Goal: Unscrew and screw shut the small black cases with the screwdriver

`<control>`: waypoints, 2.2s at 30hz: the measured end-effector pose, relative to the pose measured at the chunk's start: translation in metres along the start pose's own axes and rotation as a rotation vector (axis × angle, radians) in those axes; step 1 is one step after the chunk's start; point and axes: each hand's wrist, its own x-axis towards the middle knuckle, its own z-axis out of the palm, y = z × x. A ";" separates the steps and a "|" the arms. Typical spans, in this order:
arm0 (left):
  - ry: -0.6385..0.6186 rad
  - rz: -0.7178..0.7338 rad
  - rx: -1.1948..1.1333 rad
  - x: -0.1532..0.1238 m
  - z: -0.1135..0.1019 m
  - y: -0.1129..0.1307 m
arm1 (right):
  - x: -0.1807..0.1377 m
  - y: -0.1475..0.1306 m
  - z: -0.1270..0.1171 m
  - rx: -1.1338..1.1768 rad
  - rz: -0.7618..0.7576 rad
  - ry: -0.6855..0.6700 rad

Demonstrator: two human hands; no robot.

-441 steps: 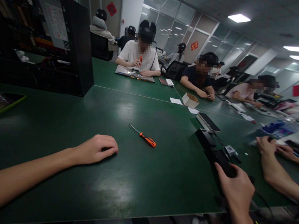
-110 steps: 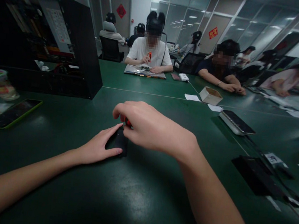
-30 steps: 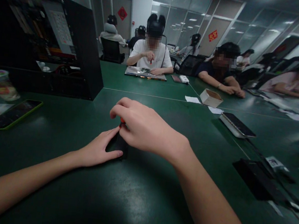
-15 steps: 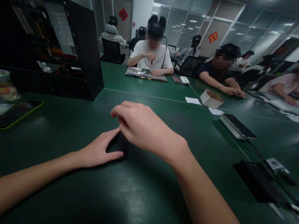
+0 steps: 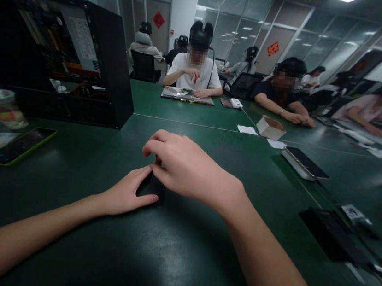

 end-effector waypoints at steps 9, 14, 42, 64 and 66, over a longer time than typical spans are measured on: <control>-0.014 -0.006 0.008 -0.001 0.000 -0.001 | -0.003 0.000 -0.002 0.004 0.006 -0.030; -0.010 -0.008 0.011 -0.001 0.000 -0.001 | -0.001 -0.001 -0.001 -0.023 0.049 -0.002; 0.054 0.141 0.023 -0.003 -0.009 -0.010 | -0.045 -0.018 -0.029 -0.136 0.172 -0.304; -0.017 0.406 0.217 -0.004 -0.013 -0.002 | -0.049 -0.032 -0.032 -0.085 0.182 -0.388; -0.018 0.385 0.231 -0.004 -0.013 -0.003 | -0.050 -0.029 -0.031 -0.071 0.178 -0.382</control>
